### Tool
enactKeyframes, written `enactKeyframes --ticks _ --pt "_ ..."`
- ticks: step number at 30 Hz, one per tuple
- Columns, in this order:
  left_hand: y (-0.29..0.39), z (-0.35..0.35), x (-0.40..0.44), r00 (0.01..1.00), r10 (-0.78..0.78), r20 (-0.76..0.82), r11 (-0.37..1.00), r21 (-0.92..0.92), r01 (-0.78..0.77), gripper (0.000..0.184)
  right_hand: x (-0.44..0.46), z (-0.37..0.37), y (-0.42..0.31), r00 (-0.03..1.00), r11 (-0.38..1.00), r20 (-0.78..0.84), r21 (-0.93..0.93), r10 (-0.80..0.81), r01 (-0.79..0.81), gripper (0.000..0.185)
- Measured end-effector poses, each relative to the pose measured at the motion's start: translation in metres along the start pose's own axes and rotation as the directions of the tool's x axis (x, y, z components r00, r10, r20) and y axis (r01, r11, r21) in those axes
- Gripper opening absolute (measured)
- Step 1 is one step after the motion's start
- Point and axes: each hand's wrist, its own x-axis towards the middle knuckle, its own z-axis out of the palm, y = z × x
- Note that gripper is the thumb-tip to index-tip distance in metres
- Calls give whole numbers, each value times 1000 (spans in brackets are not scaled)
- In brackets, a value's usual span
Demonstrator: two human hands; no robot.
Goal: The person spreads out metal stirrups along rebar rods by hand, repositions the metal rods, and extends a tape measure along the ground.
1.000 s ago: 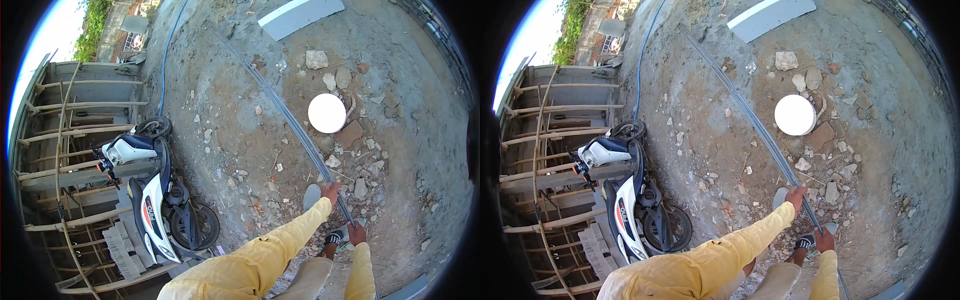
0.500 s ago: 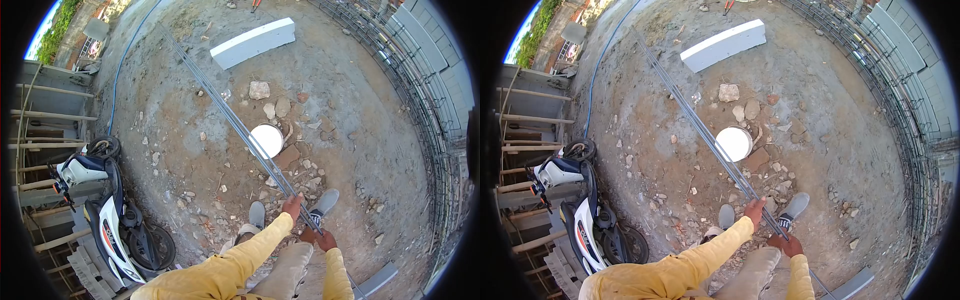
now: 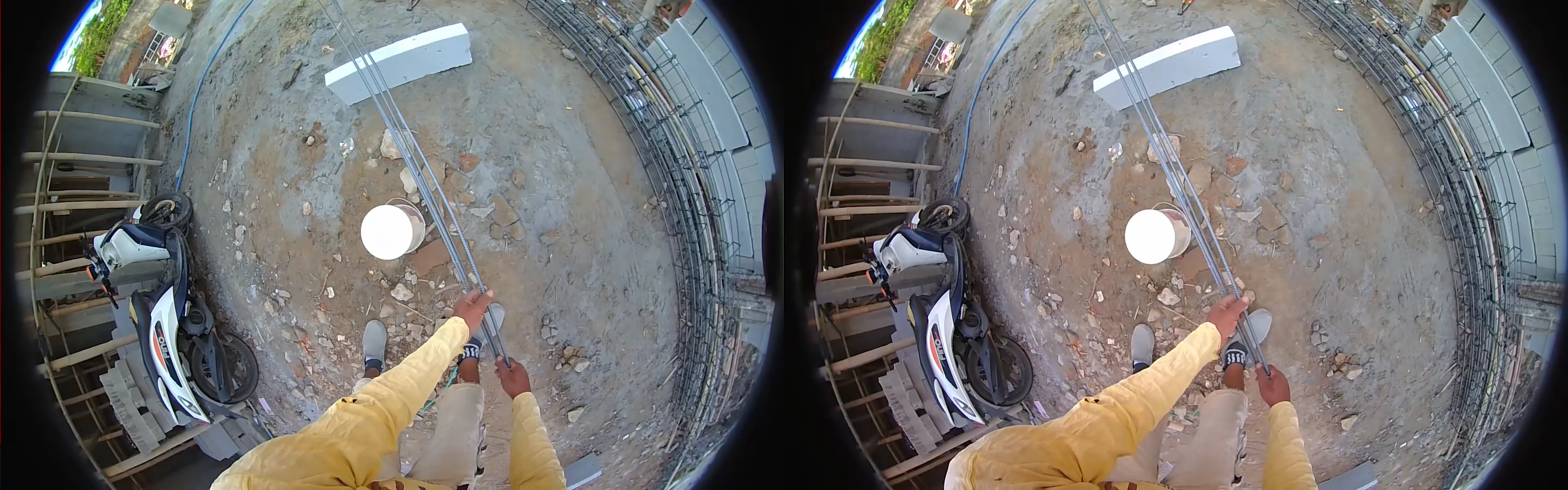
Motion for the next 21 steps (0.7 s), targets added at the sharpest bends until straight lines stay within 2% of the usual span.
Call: enactKeyframes --ticks 2,3,8,9,12,15,18,21 --pt "3 20 19 1000 -3 -18 1000 27 3 38 18 -14 1 1000 1000 -14 -13 5 -6 48" --pt "1 28 31 1000 -5 -20 999 32 6 38 39 -14 27 1000 999 -12 40 7 -7 46" --pt "-29 59 93 997 -68 -32 998 13 69 35 82 -37 33 998 995 -2 86 60 -59 44" --pt "-25 63 98 989 -131 -65 987 82 136 35 93 -39 38 997 991 14 111 73 -74 44" --pt "-34 70 121 991 -109 -83 987 110 118 39 121 -41 51 994 989 53 108 100 -105 44" --pt "-33 72 134 986 -165 -20 973 161 166 39 150 -50 60 983 987 105 51 148 -154 47" --pt "-44 67 155 989 -148 12 973 179 144 42 167 -54 54 977 975 147 141 152 -173 50" --pt "-54 63 164 979 -190 79 979 89 183 39 177 -62 41 972 984 161 -3 174 -175 51"
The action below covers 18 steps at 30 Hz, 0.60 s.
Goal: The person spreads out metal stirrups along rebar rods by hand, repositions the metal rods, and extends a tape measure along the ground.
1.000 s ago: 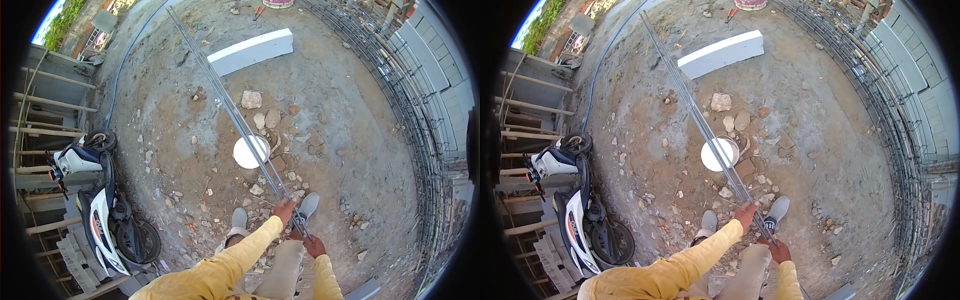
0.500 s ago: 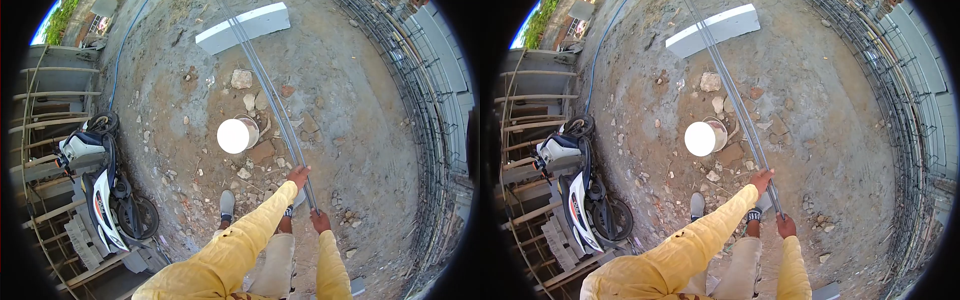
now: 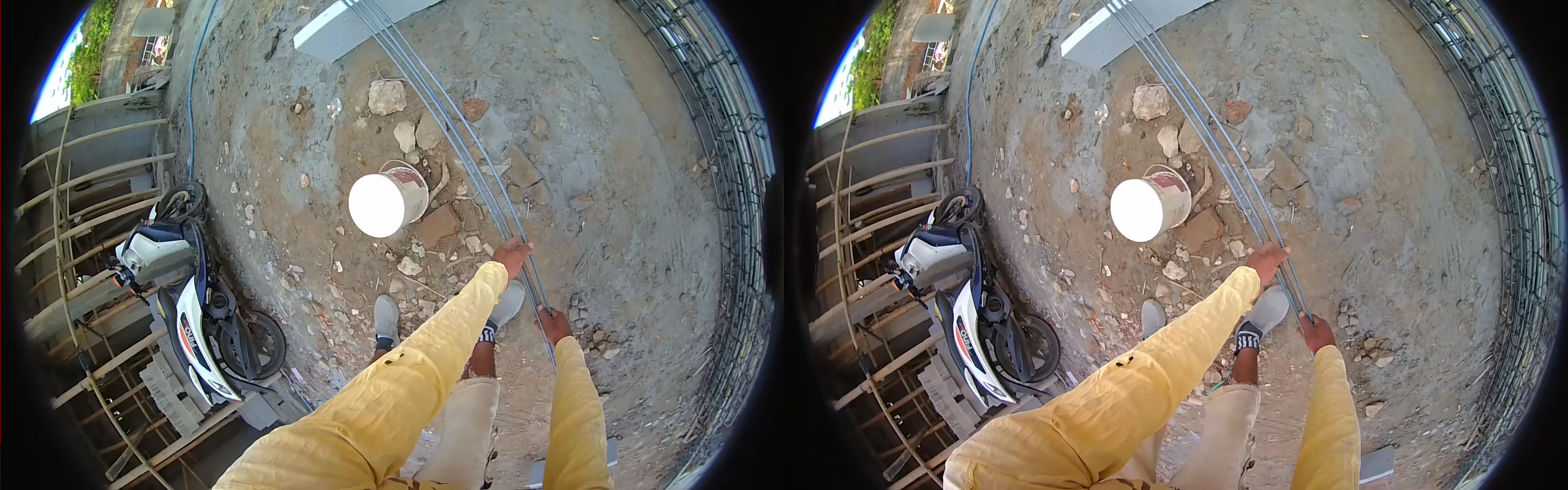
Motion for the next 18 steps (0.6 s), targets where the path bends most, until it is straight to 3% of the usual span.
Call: enactKeyframes --ticks 2,5,7,9,10,12,14,17,18 --pt "-11 -2 6 997 -70 -14 996 -52 69 39 10 -1 13 998 987 -13 -148 -61 59 53" --pt "-1 -9 -9 982 -188 16 954 -232 187 40 27 0 24 998 971 -4 -227 -70 67 54" --pt "-2 -13 -10 976 -216 5 930 -304 207 33 28 2 27 990 975 -44 -186 -135 124 54" --pt "7 -15 -20 979 -203 31 916 -348 201 27 23 -6 16 996 983 68 -170 -59 70 54" --pt "-3 -17 -10 974 -226 11 899 -381 213 30 21 -6 16 993 978 37 -172 -110 115 54" --pt "1 -16 -13 979 -203 -16 921 -342 185 33 25 -2 29 983 965 -48 -207 -176 163 51" --pt "-15 -24 6 973 -232 12 920 -322 223 28 17 -8 20 983 962 -106 -247 -147 117 43" --pt "-7 -19 -3 961 -247 -127 932 -301 200 22 6 -12 8 980 960 -180 -277 -83 30 34" --pt "-7 -19 -3 958 -249 -139 941 -268 206 30 5 -10 7 978 959 -203 -284 -52 -8 31"
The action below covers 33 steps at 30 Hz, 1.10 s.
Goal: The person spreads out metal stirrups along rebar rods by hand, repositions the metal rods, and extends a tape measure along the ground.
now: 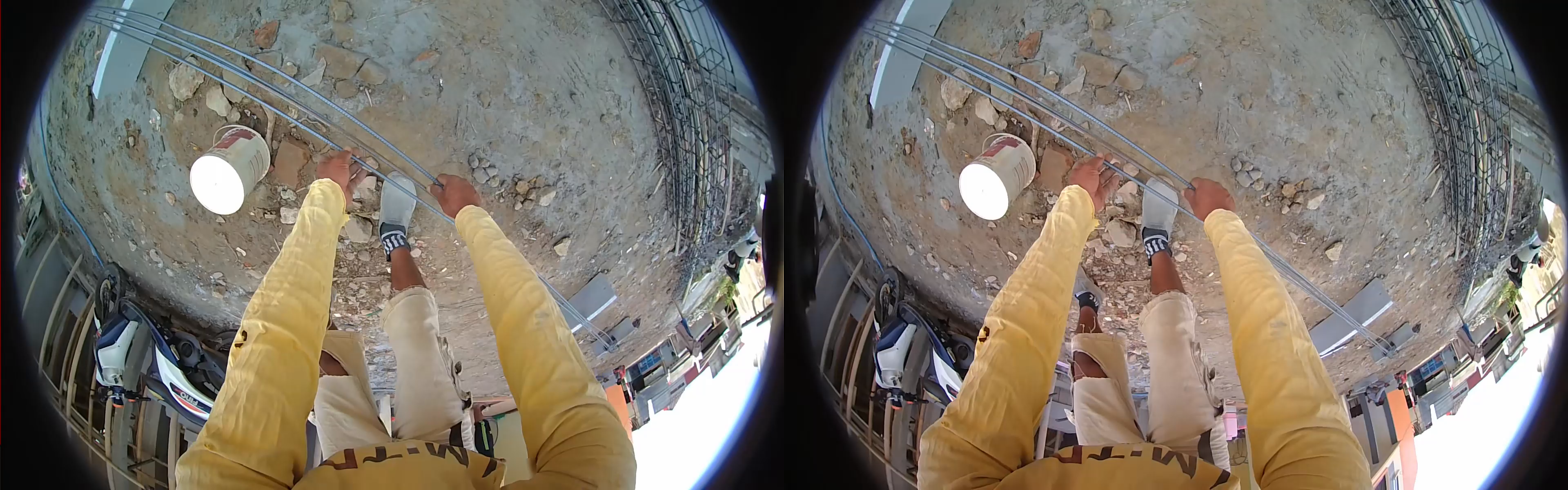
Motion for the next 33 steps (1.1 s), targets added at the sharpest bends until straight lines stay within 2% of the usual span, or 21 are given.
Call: enactKeyframes --ticks 3,6,7,8,9,10,11,12,13,16,17,18,21,24,25,27,29,30,31,32,33 --pt "4 -2 -4 999 7 51 998 54 -10 29 -7 5 2 998 999 -66 -37 8 -11 27" --pt "13 -3 -25 1000 -19 -25 984 179 23 27 -22 12 8 963 984 -256 172 87 -43 29" --pt "15 -11 -33 1000 -8 -14 977 215 11 28 -31 9 8 958 976 -269 212 102 -44 29" --pt "12 -27 -37 1000 -13 19 967 256 8 29 -43 3 12 946 966 -293 248 139 -65 28" --pt "11 -53 -26 995 -87 42 946 318 69 32 -56 -2 17 953 951 -258 300 158 -77 28" --pt "18 -56 -60 984 -108 143 935 351 51 35 -69 4 28 924 935 -349 354 154 -22 24" --pt "20 -62 -71 992 -124 2 874 474 108 38 -85 5 35 913 905 -337 419 229 -72 24" --pt "21 -79 -82 986 -167 25 878 459 137 40 -107 6 42 904 869 -308 480 297 -122 24" --pt "27 -105 -88 977 -206 56 840 522 147 40 -133 8 50 895 825 -277 544 348 -153 24" --pt "41 -137 -153 990 -142 -11 755 645 115 45 -216 32 73 855 769 -291 614 429 -178 23" --pt "44 -200 -102 972 -165 166 700 714 -3 50 -247 48 78 824 735 -313 656 472 -172 23" --pt "53 -179 -158 988 -156 -15 599 794 107 51 -270 71 86 803 712 -286 664 523 -228 23" --pt "78 -218 -184 975 -204 90 530 847 33 47 -360 133 87 715 594 -177 705 676 -387 24" --pt "104 -242 -248 981 -133 138 473 879 -60 42 -446 221 59 639 460 -114 789 761 -407 26" --pt "116 -268 -241 971 -162 177 526 848 -67 42 -469 256 46 622 421 -83 804 778 -419 26" --pt "137 -294 -268 978 -108 177 474 874 -106 41 -503 338 16 620 374 3 796 785 -477 27" --pt "162 -326 -280 976 -102 193 397 907 -138 40 -508 435 -15 675 430 78 716 733 -550 28" --pt "175 -339 -286 970 -118 213 378 913 -155 40 -508 478 -35 738 549 67 624 671 -556 29" --pt "186 -352 -296 975 -104 197 333 931 -153 42 -549 459 -82 871 827 11 310 491 -470 34" --pt "193 -359 -308 980 -85 182 288 946 -150 44 -579 443 -118 883 822 101 331 458 -464 33" --pt "197 -360 -321 997 -17 81 293 953 -72 44 -592 445 -142 890 816 190 355 414 -456 33"
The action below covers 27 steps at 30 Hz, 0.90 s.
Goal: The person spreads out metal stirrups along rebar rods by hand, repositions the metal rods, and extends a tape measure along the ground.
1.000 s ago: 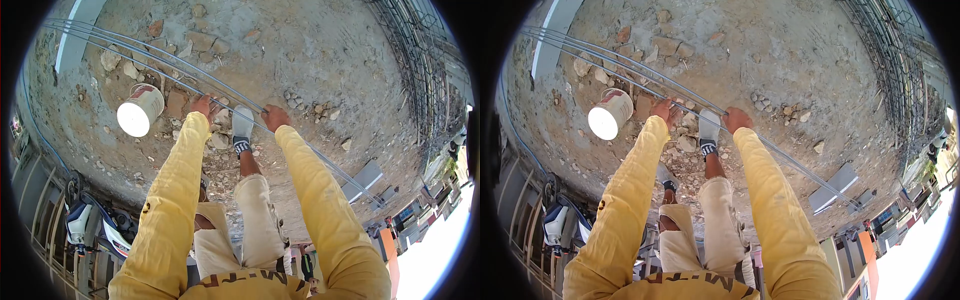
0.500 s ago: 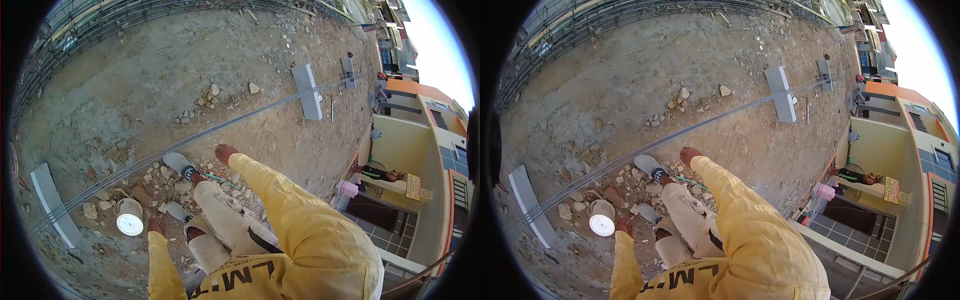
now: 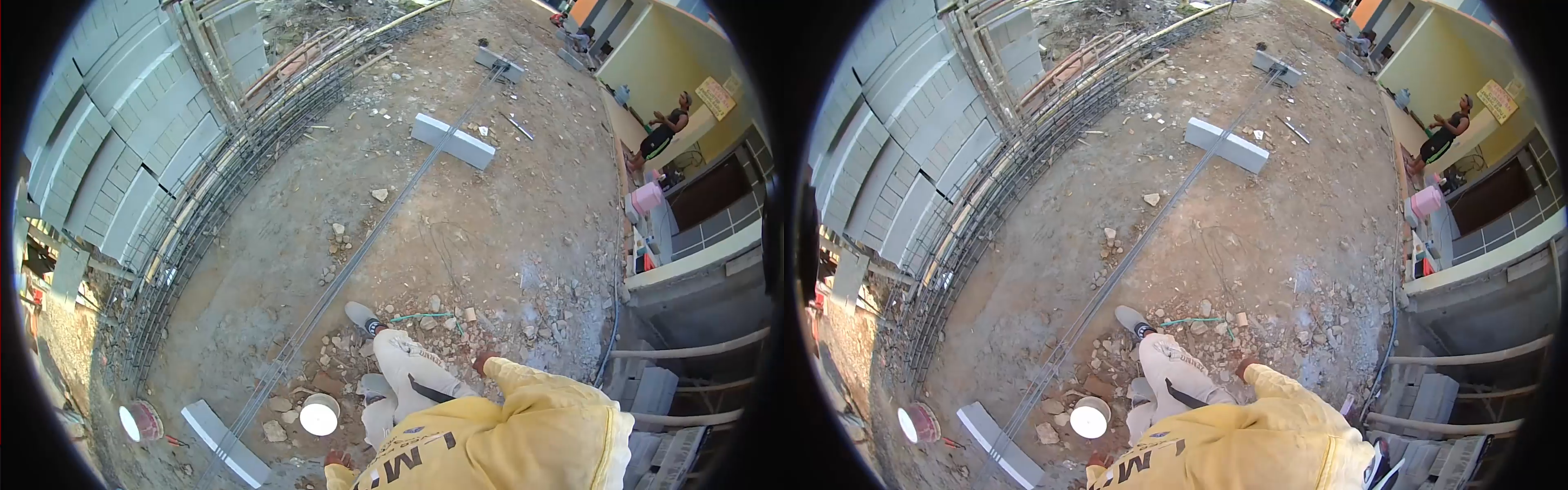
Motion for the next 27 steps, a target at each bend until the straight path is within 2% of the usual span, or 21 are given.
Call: enactKeyframes --ticks 2,5,8,9,10,11,14,15,18,19,21,23,24,25,27 --pt "-2 -6 -16 999 -5 -32 1000 20 5 42 48 87 1 994 996 -62 -10 -86 85 34" --pt "4 0 -25 999 31 -33 995 91 -28 39 38 94 0 987 990 -142 110 -73 89 31" --pt "21 23 -28 997 76 -12 983 168 -73 36 4 63 19 913 955 -408 268 -3 123 26" --pt "27 33 -30 996 92 0 977 194 -90 35 -8 51 24 908 783 -380 614 178 103 24" --pt "33 46 -32 994 108 16 970 215 -109 34 -20 39 31 901 494 -285 865 328 94 23" --pt "39 60 -34 992 121 31 964 236 -124 33 -26 34 39 894 132 -141 987 426 93 21" --pt "59 111 -46 982 166 90 934 304 -186 30 -18 49 58 846 -246 -166 912 507 327 19" --pt "64 131 -50 978 178 109 924 325 -204 29 -31 51 63 832 -314 -149 879 534 358 19" --pt "75 191 -63 963 203 177 883 391 -258 26 -25 92 94 838 -288 -115 907 533 308 21" --pt "79 214 -67 952 201 233 852 439 -287 19 -16 110 109 843 -178 -112 955 526 238 21" --pt "85 261 -78 940 196 280 889 354 -291 16 8 151 135 859 50 -97 995 503 82 20" --pt "79 310 -96 887 298 351 796 421 -434 12 23 193 159 830 569 -337 822 444 30 19" --pt "77 332 -97 824 387 414 648 513 -563 10 28 206 170 818 771 -440 637 372 -8 19" --pt "75 355 -104 744 455 489 468 580 -667 9 34 215 178 823 733 -400 680 403 -28 18" --pt "82 392 -114 845 323 427 686 509 -520 8 40 230 198 834 653 -309 753 457 -78 17"
